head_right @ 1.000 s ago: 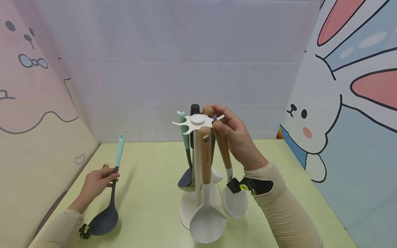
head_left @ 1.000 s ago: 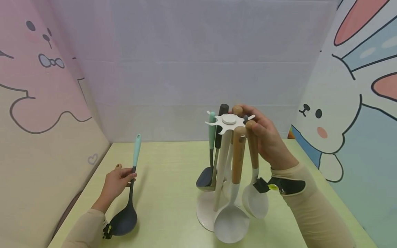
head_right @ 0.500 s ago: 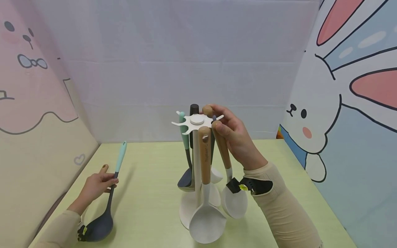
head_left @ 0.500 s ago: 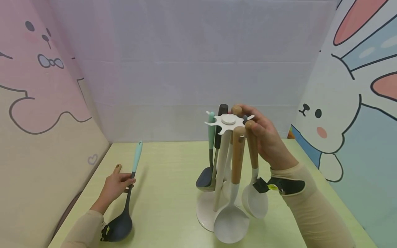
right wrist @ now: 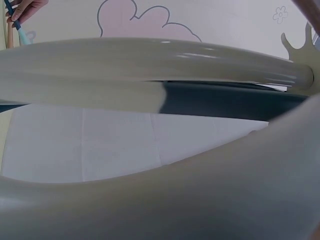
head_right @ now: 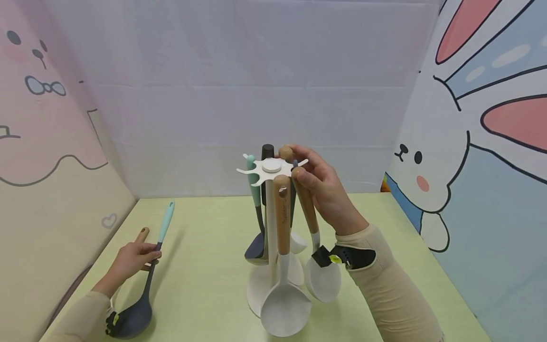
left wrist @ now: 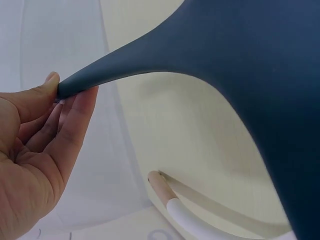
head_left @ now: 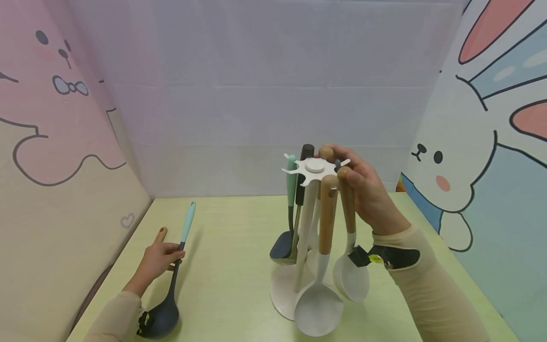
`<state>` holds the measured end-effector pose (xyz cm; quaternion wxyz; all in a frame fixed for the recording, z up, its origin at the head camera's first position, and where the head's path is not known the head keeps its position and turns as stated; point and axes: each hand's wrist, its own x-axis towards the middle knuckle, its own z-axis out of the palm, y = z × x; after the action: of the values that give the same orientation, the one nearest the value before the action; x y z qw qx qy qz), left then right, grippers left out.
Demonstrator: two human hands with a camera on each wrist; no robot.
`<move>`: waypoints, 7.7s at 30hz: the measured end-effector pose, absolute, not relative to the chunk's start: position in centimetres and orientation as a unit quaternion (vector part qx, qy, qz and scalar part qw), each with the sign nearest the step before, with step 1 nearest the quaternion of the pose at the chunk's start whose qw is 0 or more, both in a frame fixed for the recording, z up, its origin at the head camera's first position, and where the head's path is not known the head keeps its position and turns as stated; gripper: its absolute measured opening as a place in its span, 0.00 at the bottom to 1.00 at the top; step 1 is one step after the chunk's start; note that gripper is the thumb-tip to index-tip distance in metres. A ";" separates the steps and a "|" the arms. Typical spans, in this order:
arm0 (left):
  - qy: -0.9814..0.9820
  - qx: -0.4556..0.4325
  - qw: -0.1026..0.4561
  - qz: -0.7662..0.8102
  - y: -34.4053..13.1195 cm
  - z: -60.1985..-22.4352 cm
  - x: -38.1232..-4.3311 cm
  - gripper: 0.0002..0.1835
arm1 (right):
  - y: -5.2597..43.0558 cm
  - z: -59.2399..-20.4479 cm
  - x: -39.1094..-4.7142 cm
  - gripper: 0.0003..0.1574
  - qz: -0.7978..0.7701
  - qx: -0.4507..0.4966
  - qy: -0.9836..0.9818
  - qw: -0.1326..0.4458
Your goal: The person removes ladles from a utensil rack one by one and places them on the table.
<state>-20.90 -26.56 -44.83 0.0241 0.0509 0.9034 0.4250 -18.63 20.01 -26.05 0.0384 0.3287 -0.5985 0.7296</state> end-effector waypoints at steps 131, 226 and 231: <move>0.927 -0.032 0.085 0.364 -29.2 -49.7 -22.4 0.10 | 20.0 -25.6 -17.7 0.40 0.731 0.300 -0.610 0.060; 0.773 0.370 -0.275 0.436 -9.0 -32.7 -16.1 0.20 | 20.4 -24.6 -16.0 0.37 0.648 0.305 -0.687 0.123; 0.746 0.385 -0.222 0.496 -7.0 -32.0 -15.0 0.21 | 20.8 -24.5 -16.2 0.35 0.643 0.315 -0.689 0.110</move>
<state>-15.04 -6.97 -32.05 -0.2223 0.3846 0.7462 0.4959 -16.16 20.81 -24.48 0.1098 0.3151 -0.6892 0.6431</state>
